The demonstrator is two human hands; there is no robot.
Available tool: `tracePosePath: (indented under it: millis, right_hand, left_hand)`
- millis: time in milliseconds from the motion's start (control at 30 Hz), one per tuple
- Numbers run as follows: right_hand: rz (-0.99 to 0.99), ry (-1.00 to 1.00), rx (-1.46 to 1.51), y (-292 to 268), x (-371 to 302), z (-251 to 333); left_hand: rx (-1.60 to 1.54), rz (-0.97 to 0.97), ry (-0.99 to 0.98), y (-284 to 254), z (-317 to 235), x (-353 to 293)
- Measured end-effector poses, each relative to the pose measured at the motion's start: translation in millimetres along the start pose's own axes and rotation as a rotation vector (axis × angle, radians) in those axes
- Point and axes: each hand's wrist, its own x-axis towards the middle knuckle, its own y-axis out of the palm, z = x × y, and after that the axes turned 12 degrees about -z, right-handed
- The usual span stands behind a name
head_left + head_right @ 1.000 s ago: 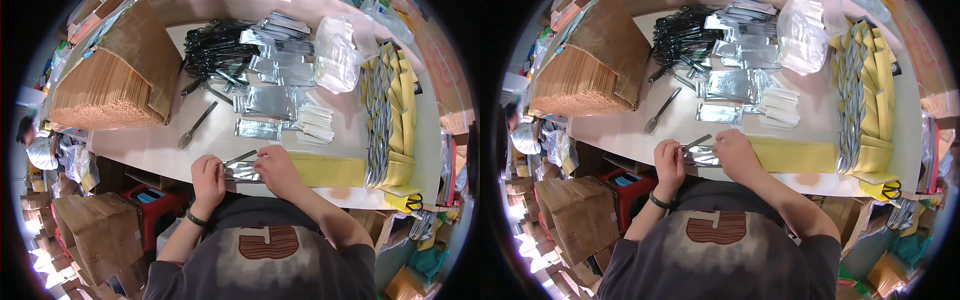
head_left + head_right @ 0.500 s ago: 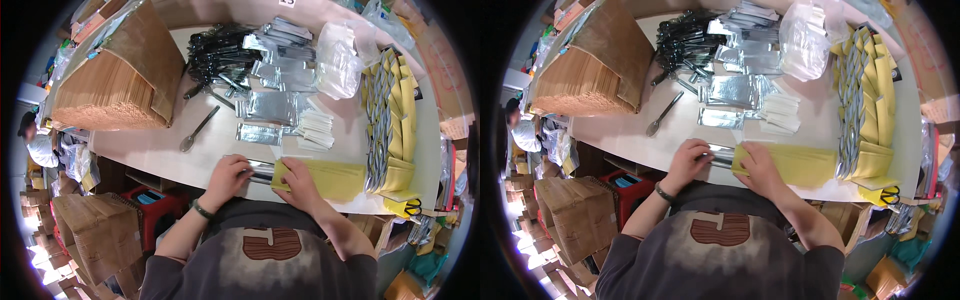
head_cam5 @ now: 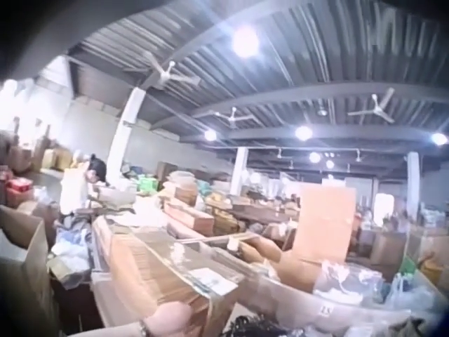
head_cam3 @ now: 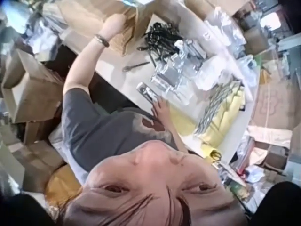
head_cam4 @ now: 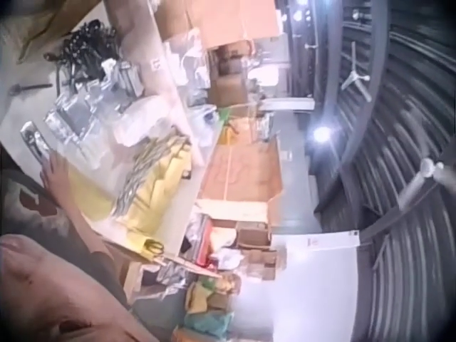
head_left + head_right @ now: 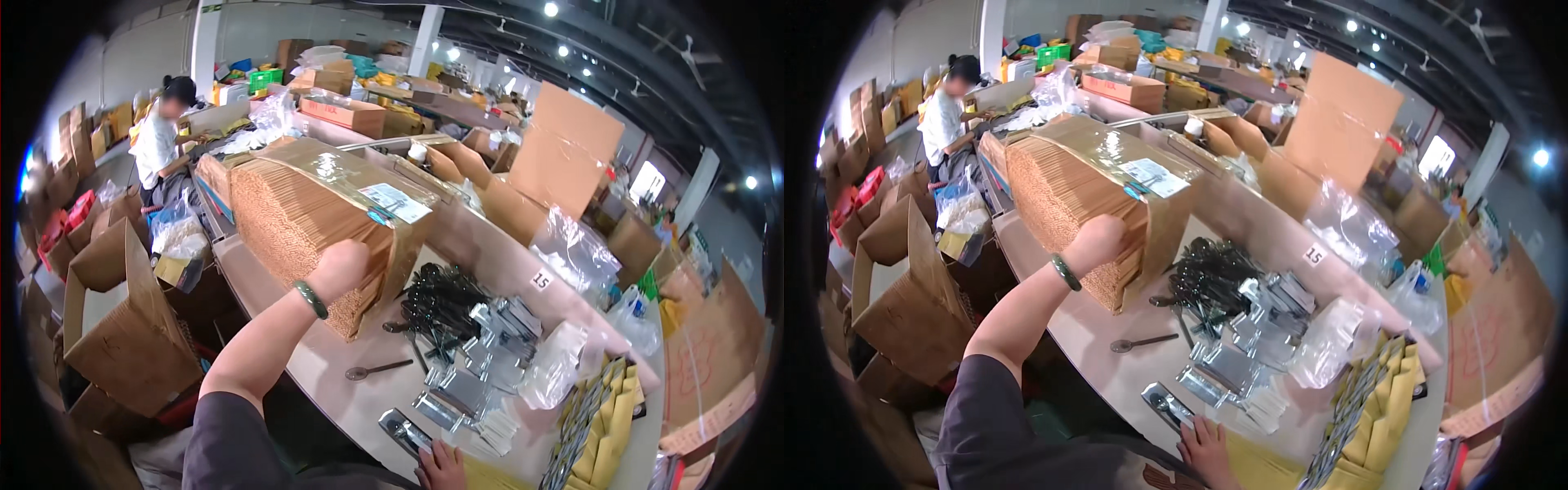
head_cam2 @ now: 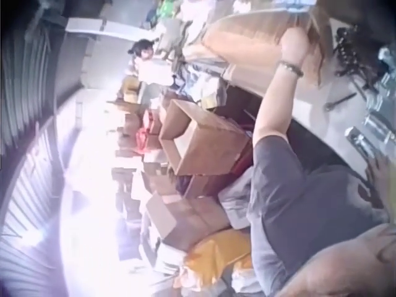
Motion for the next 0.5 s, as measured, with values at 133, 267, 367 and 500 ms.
tracePosePath:
  millis: [133, 267, 367, 500]
  right_hand:
    - [-0.029, 0.111, 0.165, -1.5, 1.2, -2.5]
    - [-0.003, 0.146, 0.211, -14.3, 2.8, 2.6]
    - [0.003, 0.237, 0.244, -8.1, -2.3, -1.3]
    - [0.054, 0.280, 0.250, -4.0, -1.5, -2.2]
  left_hand:
    - [-0.004, -0.089, 0.058, -2.8, 4.7, 4.1]
    - [-0.084, -0.302, -0.091, -24.1, 2.2, -10.7]
    - [-0.577, -0.524, -0.322, -1.7, 9.0, -56.8]
    - [-1.423, -0.097, -0.785, 40.9, 12.5, -202.3]
